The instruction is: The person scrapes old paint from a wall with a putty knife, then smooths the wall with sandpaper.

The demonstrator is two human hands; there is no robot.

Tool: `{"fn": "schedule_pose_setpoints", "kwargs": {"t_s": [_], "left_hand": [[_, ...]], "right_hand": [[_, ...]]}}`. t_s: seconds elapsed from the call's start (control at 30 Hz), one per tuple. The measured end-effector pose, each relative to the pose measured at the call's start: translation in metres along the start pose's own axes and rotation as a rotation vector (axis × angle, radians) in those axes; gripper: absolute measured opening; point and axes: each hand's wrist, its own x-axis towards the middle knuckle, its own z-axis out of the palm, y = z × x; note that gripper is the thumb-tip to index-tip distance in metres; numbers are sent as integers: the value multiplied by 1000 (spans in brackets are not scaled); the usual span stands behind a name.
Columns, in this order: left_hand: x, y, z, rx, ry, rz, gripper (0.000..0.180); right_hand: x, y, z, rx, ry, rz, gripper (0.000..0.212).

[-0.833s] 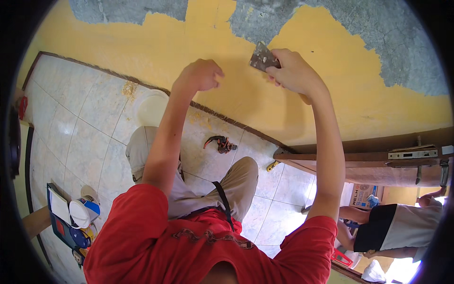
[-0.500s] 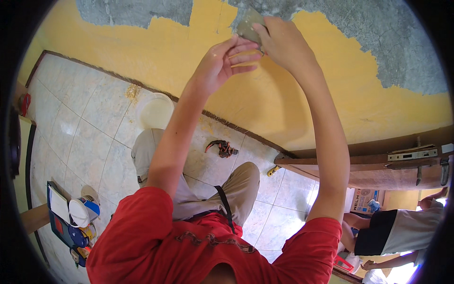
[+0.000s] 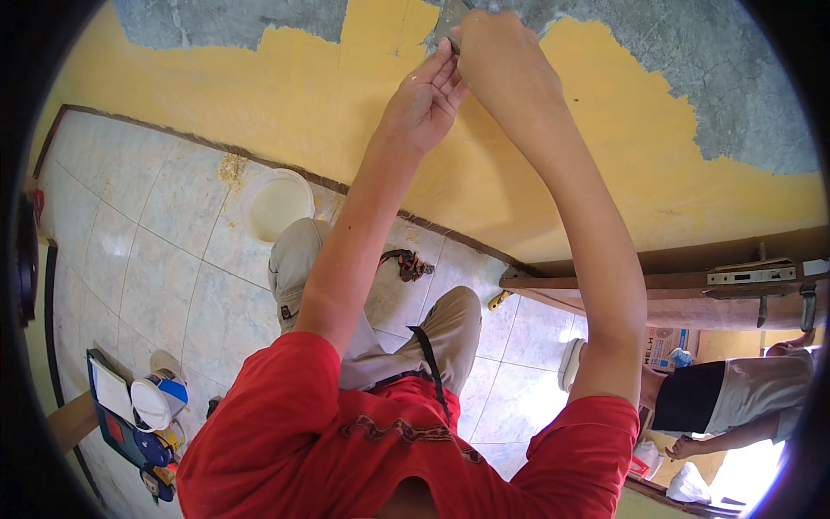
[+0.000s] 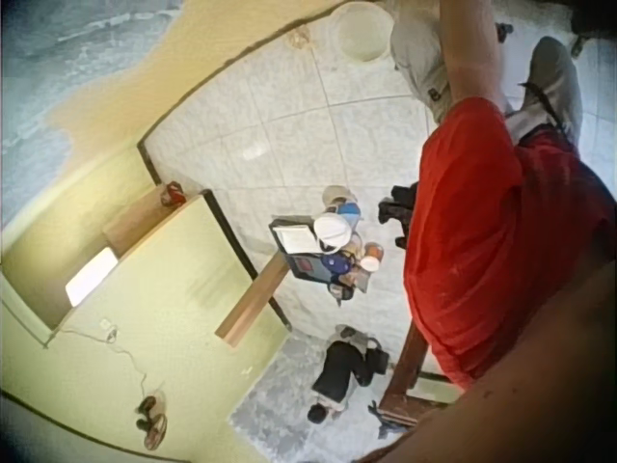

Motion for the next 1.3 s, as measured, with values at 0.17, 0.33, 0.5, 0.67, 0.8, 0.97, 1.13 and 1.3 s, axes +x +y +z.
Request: {"fn": "schedule_pose_setpoints", "kwargs": {"t_s": [0.17, 0.33, 0.5, 0.67, 0.8, 0.97, 1.13, 1.3], "left_hand": [[-8, -2, 9, -146, 140, -45, 21], [-8, 3, 14, -134, 185, -58, 22], [-1, 8, 1, -16, 164, -72, 23], [0, 8, -3, 3, 137, -47, 21], [0, 4, -1, -123, 147, -34, 21], [2, 25, -9, 63, 200, -109, 20], [0, 32, -7, -9, 171, -148, 19], [-1, 37, -5, -98, 161, -169, 19]], "right_hand": [[-1, -33, -21, -5, -121, 159, 38], [3, -35, -18, -63, -101, 137, 35], [7, -10, 7, 95, -56, 77, 32], [2, -15, 13, 160, 7, 212, 32], [6, -25, 2, 30, 5, 123, 33], [5, -17, 23, 188, 62, 155, 35], [9, -35, 10, 120, 30, 188, 32], [15, -48, -3, 22, -32, 168, 31]]}}
